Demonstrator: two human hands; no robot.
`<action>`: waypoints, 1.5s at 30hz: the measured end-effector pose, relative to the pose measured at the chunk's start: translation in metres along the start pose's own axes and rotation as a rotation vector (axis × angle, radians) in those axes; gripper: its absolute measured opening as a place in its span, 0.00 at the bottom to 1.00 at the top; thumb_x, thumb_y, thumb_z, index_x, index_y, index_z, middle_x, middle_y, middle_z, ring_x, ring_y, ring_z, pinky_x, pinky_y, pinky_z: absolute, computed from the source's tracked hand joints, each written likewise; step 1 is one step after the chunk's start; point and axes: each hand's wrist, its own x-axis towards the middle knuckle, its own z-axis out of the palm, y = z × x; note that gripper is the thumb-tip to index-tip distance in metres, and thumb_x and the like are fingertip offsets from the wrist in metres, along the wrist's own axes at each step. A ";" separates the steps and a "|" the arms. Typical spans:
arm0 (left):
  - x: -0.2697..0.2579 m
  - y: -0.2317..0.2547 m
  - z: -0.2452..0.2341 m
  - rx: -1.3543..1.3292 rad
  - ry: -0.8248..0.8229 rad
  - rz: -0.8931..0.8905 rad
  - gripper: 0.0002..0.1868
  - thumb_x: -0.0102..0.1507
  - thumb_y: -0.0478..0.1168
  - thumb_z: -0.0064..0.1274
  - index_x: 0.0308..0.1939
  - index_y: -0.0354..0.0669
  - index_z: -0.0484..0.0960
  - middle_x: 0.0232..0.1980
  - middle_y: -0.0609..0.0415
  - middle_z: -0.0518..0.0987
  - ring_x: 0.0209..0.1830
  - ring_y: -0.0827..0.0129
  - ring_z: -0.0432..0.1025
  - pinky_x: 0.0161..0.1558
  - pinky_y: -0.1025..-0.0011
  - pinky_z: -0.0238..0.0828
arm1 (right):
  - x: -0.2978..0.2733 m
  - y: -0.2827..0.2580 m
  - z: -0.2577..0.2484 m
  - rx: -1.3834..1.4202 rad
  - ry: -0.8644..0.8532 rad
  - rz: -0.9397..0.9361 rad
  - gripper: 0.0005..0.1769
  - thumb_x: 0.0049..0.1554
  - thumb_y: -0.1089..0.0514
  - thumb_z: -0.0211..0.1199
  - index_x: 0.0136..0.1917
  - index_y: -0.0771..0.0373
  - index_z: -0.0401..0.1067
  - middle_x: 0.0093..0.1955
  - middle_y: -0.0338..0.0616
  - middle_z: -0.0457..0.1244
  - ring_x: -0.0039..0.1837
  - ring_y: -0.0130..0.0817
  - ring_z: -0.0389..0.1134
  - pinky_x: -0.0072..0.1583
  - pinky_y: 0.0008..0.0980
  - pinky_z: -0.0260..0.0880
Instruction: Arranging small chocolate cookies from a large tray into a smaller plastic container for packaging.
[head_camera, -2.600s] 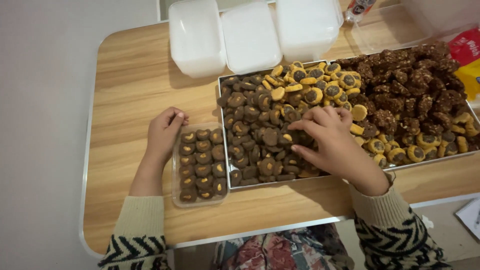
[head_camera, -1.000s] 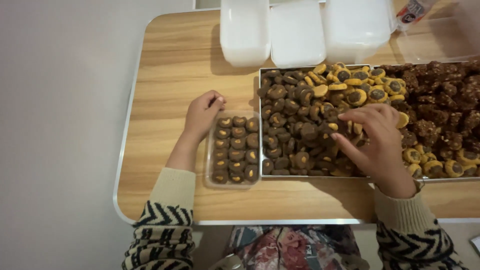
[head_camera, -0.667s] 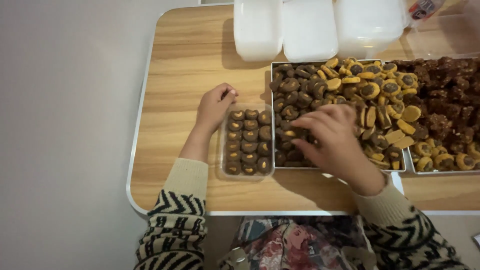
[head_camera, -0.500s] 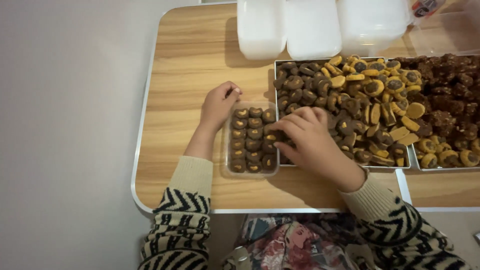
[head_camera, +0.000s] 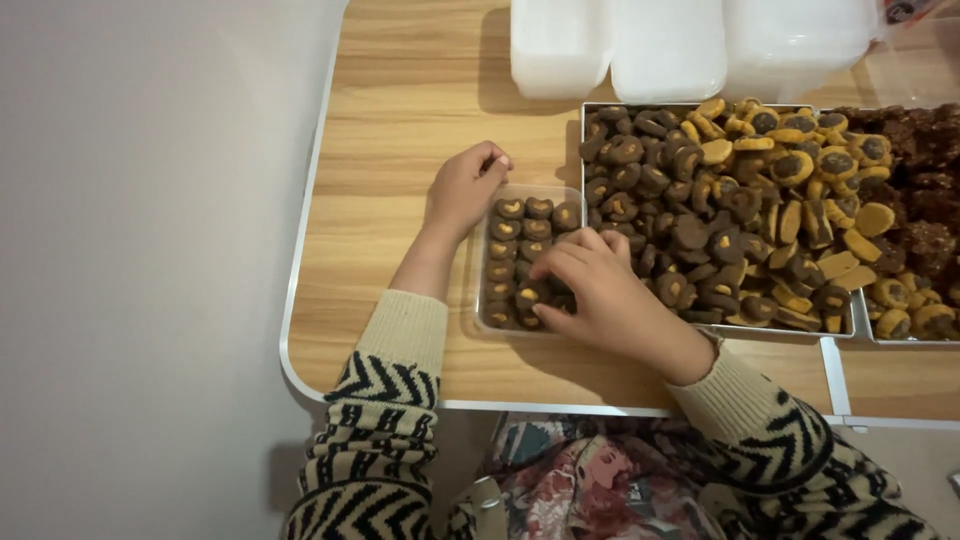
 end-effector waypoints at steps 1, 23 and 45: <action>0.000 0.000 0.000 -0.001 0.001 -0.003 0.10 0.66 0.51 0.49 0.39 0.57 0.84 0.33 0.59 0.85 0.43 0.57 0.80 0.47 0.60 0.74 | -0.003 0.001 0.001 0.000 -0.003 -0.001 0.20 0.49 0.49 0.72 0.54 0.49 0.72 0.50 0.34 0.67 0.61 0.39 0.62 0.65 0.54 0.48; 0.000 0.000 0.002 -0.017 0.001 -0.003 0.09 0.66 0.49 0.49 0.38 0.56 0.84 0.32 0.57 0.84 0.41 0.57 0.80 0.46 0.60 0.74 | -0.012 -0.006 0.000 -0.060 -0.096 -0.034 0.11 0.59 0.49 0.64 0.53 0.50 0.72 0.44 0.34 0.66 0.56 0.35 0.63 0.63 0.51 0.48; 0.006 -0.007 0.005 -0.046 -0.007 -0.009 0.09 0.66 0.49 0.50 0.38 0.57 0.83 0.30 0.59 0.83 0.38 0.61 0.79 0.45 0.64 0.73 | -0.014 -0.009 0.008 -0.045 -0.139 0.023 0.09 0.54 0.49 0.66 0.47 0.50 0.72 0.40 0.33 0.65 0.54 0.35 0.64 0.62 0.48 0.50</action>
